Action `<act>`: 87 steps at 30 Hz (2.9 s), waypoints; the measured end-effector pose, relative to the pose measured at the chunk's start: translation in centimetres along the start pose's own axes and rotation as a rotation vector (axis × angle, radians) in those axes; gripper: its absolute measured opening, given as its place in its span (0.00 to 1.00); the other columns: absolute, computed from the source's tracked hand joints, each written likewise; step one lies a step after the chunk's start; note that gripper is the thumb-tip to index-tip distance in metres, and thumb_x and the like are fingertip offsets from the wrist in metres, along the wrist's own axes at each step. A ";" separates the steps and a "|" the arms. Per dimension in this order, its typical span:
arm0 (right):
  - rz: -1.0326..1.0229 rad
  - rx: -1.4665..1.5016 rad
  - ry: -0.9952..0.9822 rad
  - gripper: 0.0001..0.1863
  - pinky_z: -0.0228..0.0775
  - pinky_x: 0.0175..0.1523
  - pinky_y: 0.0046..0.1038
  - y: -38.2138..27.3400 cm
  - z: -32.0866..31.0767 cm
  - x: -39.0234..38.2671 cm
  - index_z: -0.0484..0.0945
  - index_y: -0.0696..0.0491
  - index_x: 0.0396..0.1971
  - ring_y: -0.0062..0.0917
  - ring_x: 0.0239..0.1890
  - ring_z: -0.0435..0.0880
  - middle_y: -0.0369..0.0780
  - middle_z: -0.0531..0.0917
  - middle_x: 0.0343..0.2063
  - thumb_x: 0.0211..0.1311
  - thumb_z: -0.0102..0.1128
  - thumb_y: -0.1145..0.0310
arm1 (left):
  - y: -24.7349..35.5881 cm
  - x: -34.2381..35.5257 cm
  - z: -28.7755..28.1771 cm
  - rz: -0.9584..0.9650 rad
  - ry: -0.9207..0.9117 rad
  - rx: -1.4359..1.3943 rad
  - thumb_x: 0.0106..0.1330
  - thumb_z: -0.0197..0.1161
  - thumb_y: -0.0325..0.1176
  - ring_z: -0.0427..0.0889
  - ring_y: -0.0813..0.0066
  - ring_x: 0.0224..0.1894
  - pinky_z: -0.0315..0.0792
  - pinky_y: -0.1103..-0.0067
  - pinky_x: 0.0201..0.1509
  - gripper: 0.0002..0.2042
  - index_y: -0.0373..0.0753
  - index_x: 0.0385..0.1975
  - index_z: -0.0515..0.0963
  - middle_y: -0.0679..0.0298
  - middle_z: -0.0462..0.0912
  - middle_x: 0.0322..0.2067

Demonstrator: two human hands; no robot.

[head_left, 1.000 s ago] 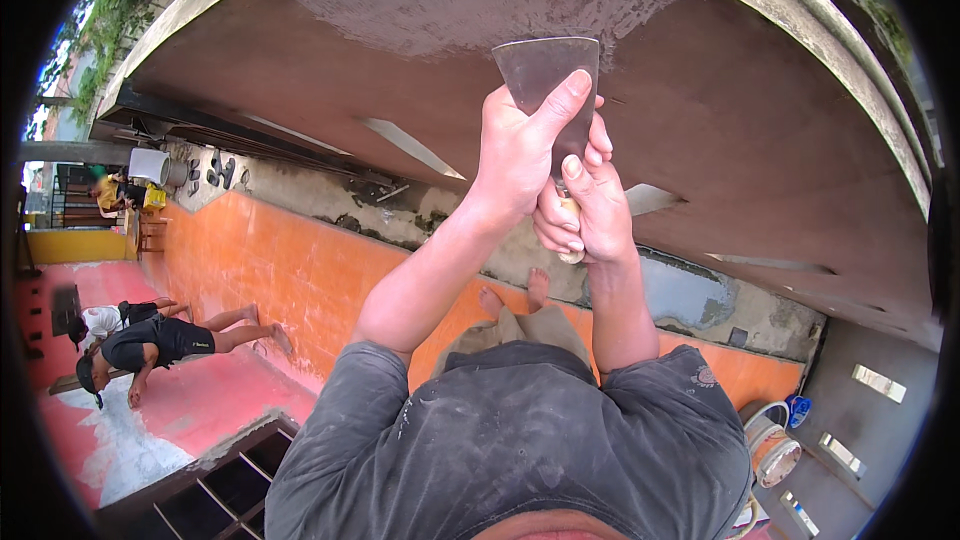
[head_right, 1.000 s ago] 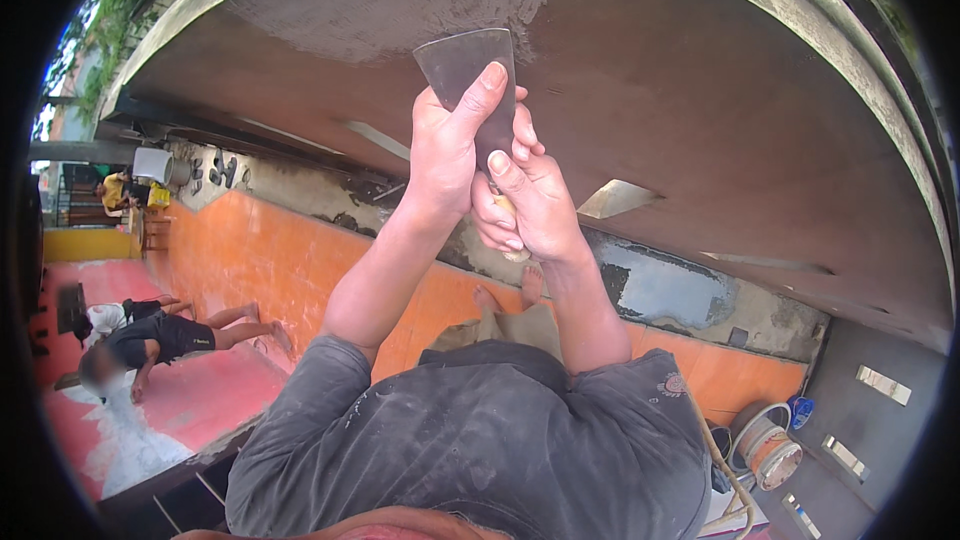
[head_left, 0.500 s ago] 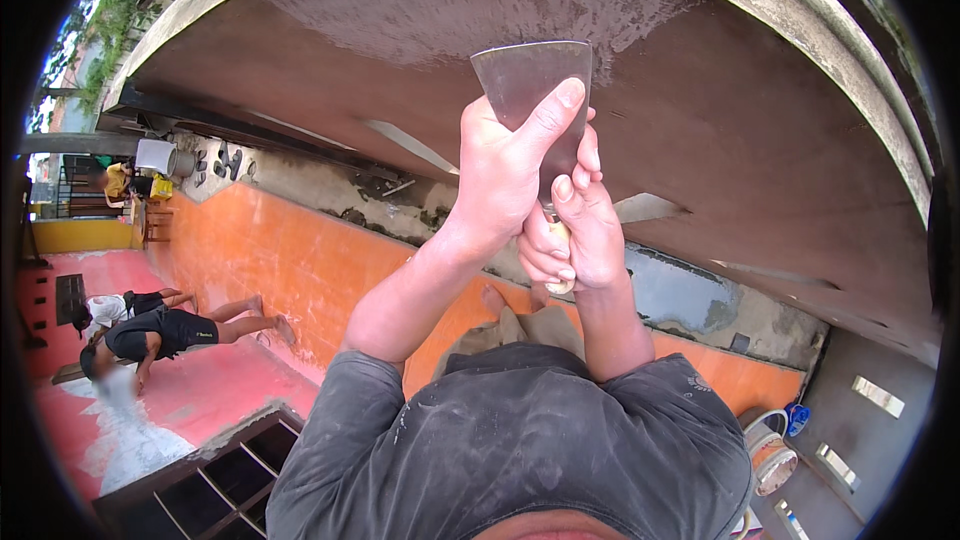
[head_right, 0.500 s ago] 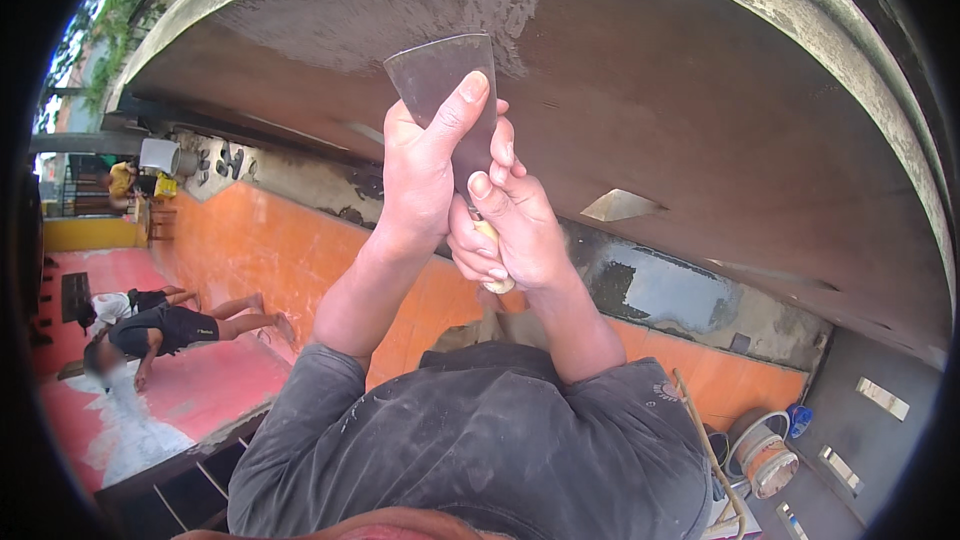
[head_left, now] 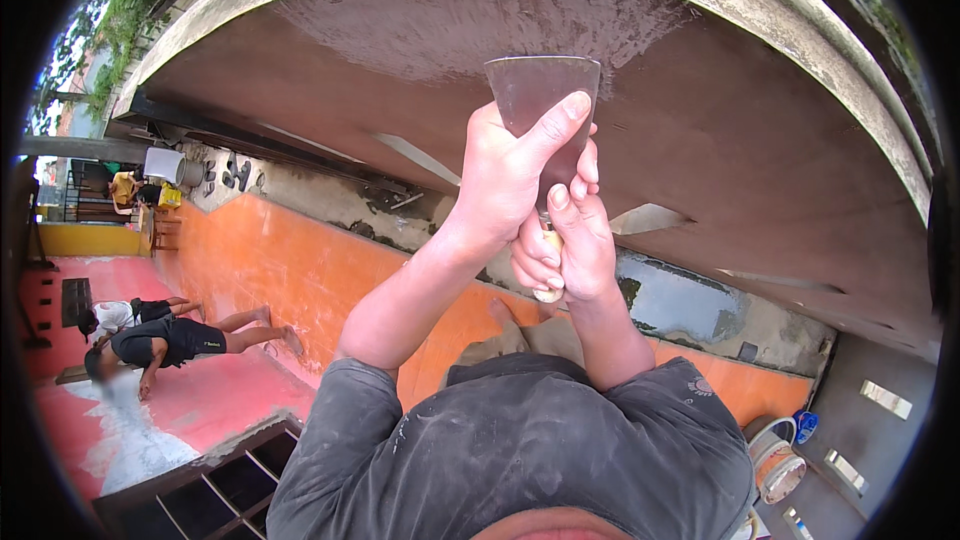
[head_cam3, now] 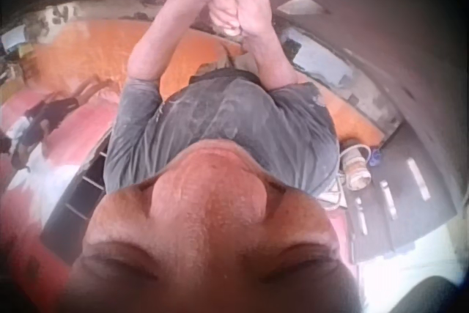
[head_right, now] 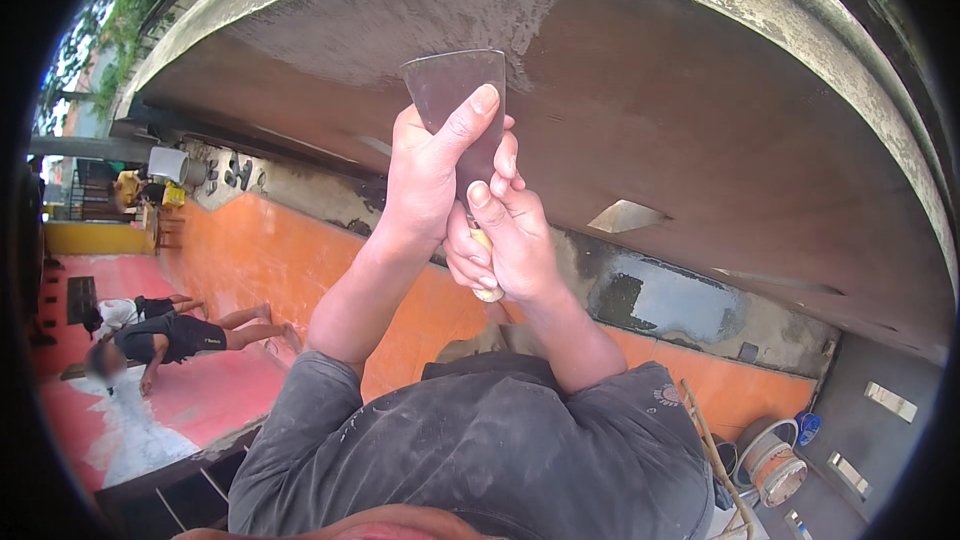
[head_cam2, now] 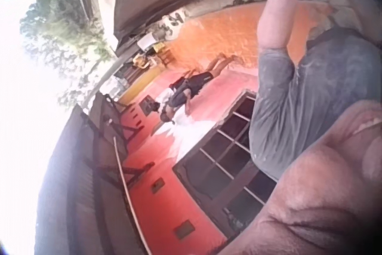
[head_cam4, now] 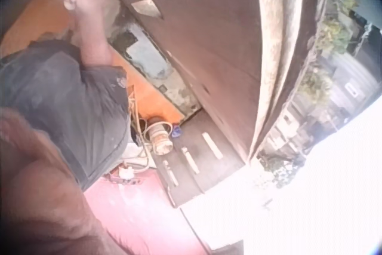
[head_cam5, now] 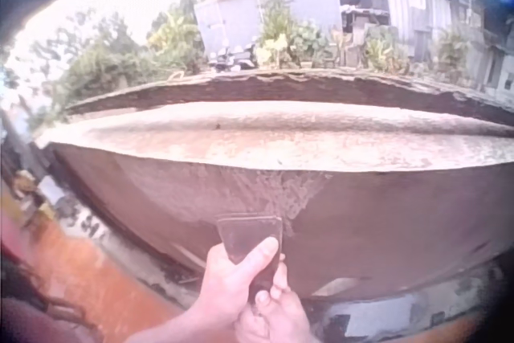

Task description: The person uses a hand trowel to smooth a wet plaster or cement surface on a curved wall. The person repeatedly scrapes and levels the material to create a uniform finish.

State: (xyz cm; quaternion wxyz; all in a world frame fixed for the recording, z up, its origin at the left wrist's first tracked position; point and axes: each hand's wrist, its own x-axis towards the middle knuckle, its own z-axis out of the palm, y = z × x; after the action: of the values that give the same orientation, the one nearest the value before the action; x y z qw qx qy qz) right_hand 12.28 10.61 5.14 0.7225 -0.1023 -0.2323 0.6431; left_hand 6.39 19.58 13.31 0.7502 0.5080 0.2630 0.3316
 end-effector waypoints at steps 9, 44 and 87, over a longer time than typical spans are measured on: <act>0.028 0.109 0.043 0.13 0.57 0.09 0.21 0.0 0.3 -0.7 0.67 0.49 0.37 0.18 0.06 0.61 0.36 0.65 0.12 0.83 0.41 0.58 | -0.3 -0.3 0.3 -0.045 0.039 -0.011 0.73 0.64 0.39 0.78 0.77 0.20 0.76 0.78 0.27 0.14 0.33 0.33 0.76 0.61 0.80 0.19; 0.027 -0.228 0.113 0.20 0.58 0.12 0.21 -1.7 -1.3 0.2 0.69 0.56 0.23 0.16 0.08 0.63 0.33 0.67 0.12 0.81 0.46 0.68 | -2.7 1.2 0.2 0.058 -0.009 -0.095 0.73 0.63 0.44 0.74 0.75 0.16 0.78 0.72 0.28 0.17 0.34 0.35 0.73 0.61 0.76 0.17; -0.135 -0.371 0.004 0.11 0.52 0.10 0.19 -5.7 3.3 2.6 0.71 0.50 0.53 0.13 0.05 0.56 0.31 0.60 0.11 0.82 0.42 0.62 | -7.3 -7.5 -10.1 -0.030 -0.146 -0.077 0.82 0.47 0.39 0.89 0.66 0.45 0.81 0.72 0.53 0.16 0.33 0.50 0.77 0.51 0.87 0.45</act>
State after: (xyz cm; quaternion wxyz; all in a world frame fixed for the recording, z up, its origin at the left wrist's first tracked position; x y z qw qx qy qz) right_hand 15.97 11.77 11.06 0.7334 -0.2192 -0.3515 0.5390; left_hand -4.14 17.82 3.42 0.7911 0.4977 0.2024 0.2924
